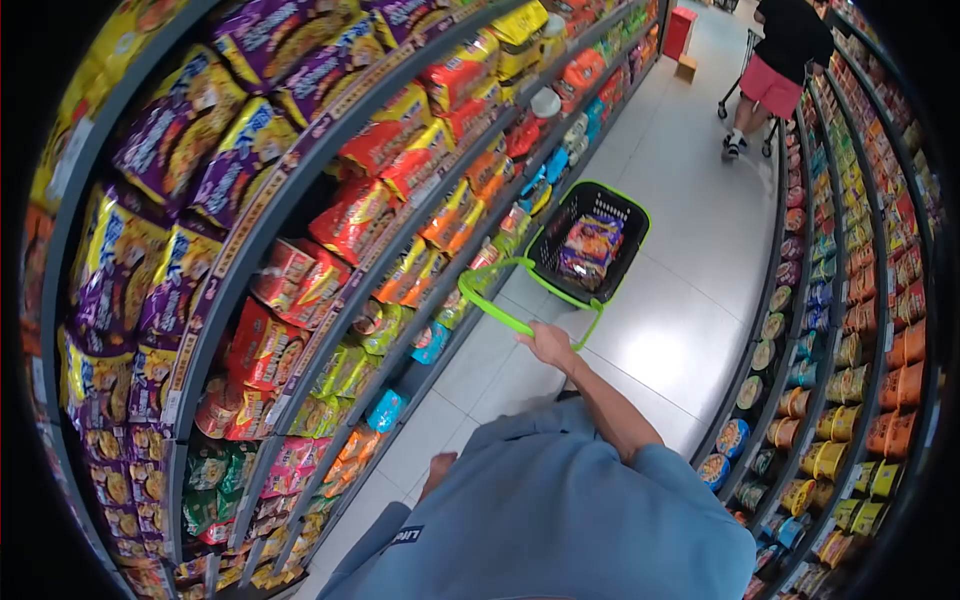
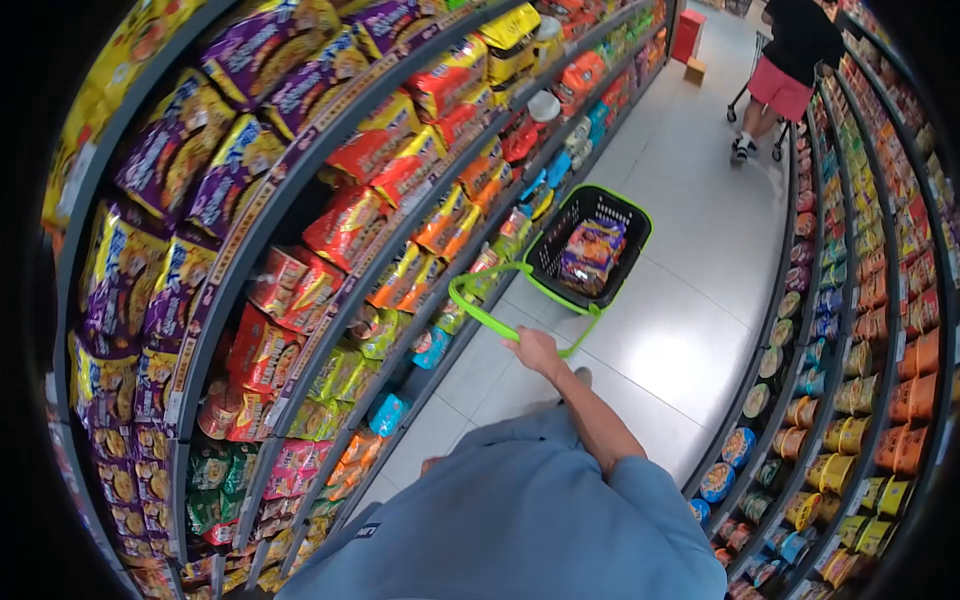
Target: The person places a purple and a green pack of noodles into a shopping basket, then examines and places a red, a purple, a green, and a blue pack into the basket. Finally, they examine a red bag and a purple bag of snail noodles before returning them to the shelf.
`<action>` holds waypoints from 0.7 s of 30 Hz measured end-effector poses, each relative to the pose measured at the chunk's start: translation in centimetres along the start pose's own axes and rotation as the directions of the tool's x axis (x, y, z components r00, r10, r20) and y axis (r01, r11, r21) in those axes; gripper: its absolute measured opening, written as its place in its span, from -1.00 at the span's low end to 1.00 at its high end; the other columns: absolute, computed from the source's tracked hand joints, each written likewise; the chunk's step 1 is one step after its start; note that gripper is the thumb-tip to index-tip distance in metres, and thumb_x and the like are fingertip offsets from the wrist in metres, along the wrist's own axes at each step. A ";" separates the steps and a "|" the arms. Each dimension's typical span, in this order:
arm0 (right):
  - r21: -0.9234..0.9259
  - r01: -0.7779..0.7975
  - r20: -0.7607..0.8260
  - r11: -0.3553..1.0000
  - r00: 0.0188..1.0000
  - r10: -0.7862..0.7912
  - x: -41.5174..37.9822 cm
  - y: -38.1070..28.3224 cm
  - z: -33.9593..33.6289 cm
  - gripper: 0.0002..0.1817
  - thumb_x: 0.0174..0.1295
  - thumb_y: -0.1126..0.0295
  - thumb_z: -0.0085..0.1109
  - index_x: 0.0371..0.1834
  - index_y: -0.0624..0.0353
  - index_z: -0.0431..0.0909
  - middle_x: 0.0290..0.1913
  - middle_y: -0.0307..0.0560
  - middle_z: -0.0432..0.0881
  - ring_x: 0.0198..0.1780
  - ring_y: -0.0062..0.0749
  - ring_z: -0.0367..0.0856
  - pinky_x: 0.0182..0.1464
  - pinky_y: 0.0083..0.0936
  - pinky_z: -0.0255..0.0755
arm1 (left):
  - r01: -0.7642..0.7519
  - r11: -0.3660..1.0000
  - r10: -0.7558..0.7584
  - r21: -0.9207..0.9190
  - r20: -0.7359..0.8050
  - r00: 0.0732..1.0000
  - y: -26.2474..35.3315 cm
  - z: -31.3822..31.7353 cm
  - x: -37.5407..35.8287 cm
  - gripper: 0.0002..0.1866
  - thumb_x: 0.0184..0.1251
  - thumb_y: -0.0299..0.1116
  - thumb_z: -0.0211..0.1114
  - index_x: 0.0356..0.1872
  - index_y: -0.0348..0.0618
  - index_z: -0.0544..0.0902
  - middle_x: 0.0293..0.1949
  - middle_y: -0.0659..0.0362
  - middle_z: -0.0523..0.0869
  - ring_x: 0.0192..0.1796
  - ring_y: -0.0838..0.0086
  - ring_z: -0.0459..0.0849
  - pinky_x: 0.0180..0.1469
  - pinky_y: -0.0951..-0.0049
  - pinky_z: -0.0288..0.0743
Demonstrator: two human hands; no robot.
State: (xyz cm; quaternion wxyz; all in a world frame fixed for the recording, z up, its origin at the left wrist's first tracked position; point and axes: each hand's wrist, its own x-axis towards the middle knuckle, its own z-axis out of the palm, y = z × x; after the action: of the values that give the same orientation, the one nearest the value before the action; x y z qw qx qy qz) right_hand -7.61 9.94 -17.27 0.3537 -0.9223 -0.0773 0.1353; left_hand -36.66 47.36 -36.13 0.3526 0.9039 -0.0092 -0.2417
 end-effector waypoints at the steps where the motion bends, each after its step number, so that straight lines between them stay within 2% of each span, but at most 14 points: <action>1: 0.010 -0.012 0.018 1.000 1.000 0.012 0.8 0.7 -1.0 -0.51 0.22 -0.08 0.03 -0.27 0.22 0.48 -0.38 0.22 0.60 -0.25 0.20 0.56 -0.22 0.00 0.39 | -0.040 0.995 0.039 -0.093 -0.021 0.999 0.3 0.1 1.6 -0.74 0.15 -0.16 0.17 -0.31 -0.14 0.61 -0.37 -0.04 0.69 -0.25 0.12 0.67 -0.23 0.11 0.50; 2: 0.029 -0.023 0.025 0.999 0.999 0.022 1.4 1.2 -1.7 -0.53 0.22 -0.07 0.04 -0.26 0.20 0.48 -0.37 0.21 0.61 -0.24 0.18 0.56 -0.21 -0.01 0.40 | -0.017 0.996 0.016 -0.092 -0.005 1.000 4.8 -2.6 1.5 -0.74 0.15 -0.16 0.17 -0.31 -0.14 0.61 -0.37 -0.04 0.69 -0.25 0.12 0.67 -0.23 0.11 0.50; 3: 0.048 -0.032 0.026 0.998 0.999 0.031 2.0 1.7 -2.3 -0.54 0.21 -0.06 0.05 -0.26 0.18 0.49 -0.35 0.21 0.61 -0.23 0.17 0.57 -0.21 -0.02 0.40 | 0.200 0.828 -0.279 -0.524 -0.075 0.958 13.8 -4.9 2.7 -0.73 0.29 -0.21 0.14 -0.14 -0.17 0.58 -0.30 0.03 0.69 -0.27 0.27 0.68 -0.28 0.29 0.56; 4: 0.060 -0.041 0.037 0.997 0.999 0.039 2.5 2.1 -2.7 -0.54 0.21 -0.06 0.05 -0.26 0.18 0.49 -0.35 0.21 0.61 -0.23 0.17 0.57 -0.21 -0.02 0.40 | 0.384 0.680 -0.473 -0.624 0.027 0.881 16.7 -5.9 4.8 -0.72 0.32 -0.21 0.13 -0.10 -0.17 0.56 -0.26 0.05 0.68 -0.27 0.33 0.67 -0.28 0.36 0.57; 5: 0.072 -0.061 0.063 0.996 0.996 0.056 3.1 2.6 -3.2 -0.56 0.21 -0.05 0.06 -0.25 0.16 0.50 -0.35 0.18 0.62 -0.22 0.15 0.58 -0.20 -0.03 0.41 | 0.534 0.486 -0.630 -0.692 0.147 0.763 18.5 -6.3 6.3 -0.72 0.36 -0.22 0.12 -0.06 -0.18 0.55 -0.22 0.08 0.66 -0.27 0.39 0.66 -0.28 0.44 0.57; 11: 0.117 -0.066 0.098 0.991 0.994 0.055 5.3 6.2 -4.8 -0.59 0.19 -0.03 0.08 -0.24 0.13 0.53 -0.34 0.12 0.64 -0.21 0.11 0.60 -0.18 -0.05 0.44 | 0.504 0.513 -0.618 -0.695 0.109 0.779 22.6 -6.1 11.1 -0.69 0.35 -0.20 0.13 -0.04 -0.19 0.53 -0.25 0.10 0.65 -0.29 0.41 0.65 -0.30 0.42 0.57; 14: 0.158 -0.088 0.100 0.984 0.992 0.072 6.5 7.6 -5.2 -0.58 0.18 -0.02 0.08 -0.24 0.15 0.54 -0.33 0.14 0.63 -0.22 0.11 0.59 -0.18 -0.06 0.42 | 0.594 0.526 -0.662 -0.609 0.146 0.735 24.1 -6.2 11.9 -0.69 0.34 -0.20 0.15 -0.05 -0.19 0.54 -0.25 0.11 0.65 -0.32 0.42 0.65 -0.31 0.41 0.58; 16: 0.189 -0.107 0.117 0.976 0.989 0.086 7.5 8.5 -5.2 -0.58 0.18 -0.01 0.08 -0.23 0.18 0.55 -0.33 0.17 0.62 -0.22 0.11 0.58 -0.18 -0.07 0.41 | 0.593 0.507 -0.661 -0.626 0.160 0.733 24.4 -6.3 12.6 -0.70 0.33 -0.21 0.15 -0.06 -0.19 0.55 -0.27 0.11 0.65 -0.34 0.42 0.65 -0.34 0.41 0.58; 18: 0.209 -0.049 0.134 0.977 0.991 0.021 9.1 10.3 -3.9 -0.61 0.18 0.04 0.08 -0.31 0.20 0.57 -0.38 0.19 0.61 -0.27 0.14 0.58 -0.19 -0.06 0.40 | 0.570 0.488 -0.651 -0.661 0.159 0.742 23.7 -5.8 13.5 -0.71 0.32 -0.22 0.16 -0.08 -0.20 0.56 -0.29 0.11 0.65 -0.37 0.42 0.66 -0.36 0.41 0.58; 19: 0.203 0.049 0.070 0.978 0.995 -0.064 9.7 11.5 -2.6 -0.63 0.16 0.07 0.09 -0.37 0.22 0.57 -0.43 0.21 0.60 -0.29 0.16 0.57 -0.19 -0.06 0.40 | 0.584 0.469 -0.665 -0.663 0.170 0.727 22.9 -5.3 14.8 -0.73 0.32 -0.25 0.14 -0.09 -0.19 0.56 -0.31 0.11 0.65 -0.39 0.42 0.66 -0.39 0.43 0.58; 20: 0.097 0.035 0.126 0.995 0.991 -0.047 10.6 11.7 -2.8 -0.62 0.16 0.08 0.09 -0.37 0.24 0.57 -0.42 0.22 0.59 -0.27 0.15 0.57 -0.18 -0.08 0.41 | 0.586 0.453 -0.675 -0.672 0.171 0.718 22.7 -5.4 16.9 -0.75 0.32 -0.28 0.12 -0.10 -0.19 0.57 -0.33 0.11 0.65 -0.41 0.41 0.66 -0.42 0.44 0.57; 21: 0.178 0.005 0.182 0.984 0.982 -0.038 11.4 12.4 -2.5 -0.61 0.15 0.07 0.09 -0.34 0.26 0.56 -0.37 0.23 0.59 -0.25 0.13 0.57 -0.17 -0.09 0.41 | 0.566 0.478 -0.667 -0.672 0.141 0.731 23.4 -5.7 18.7 -0.77 0.33 -0.33 0.05 -0.12 -0.18 0.57 -0.37 0.11 0.66 -0.44 0.41 0.67 -0.47 0.46 0.55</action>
State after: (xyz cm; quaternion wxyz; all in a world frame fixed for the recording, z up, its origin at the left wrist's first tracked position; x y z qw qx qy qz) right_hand 4.56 1.88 -26.04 0.4267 -0.8699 -0.1076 0.2229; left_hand -14.07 29.91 -25.55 0.5437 0.6668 0.4296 -0.2742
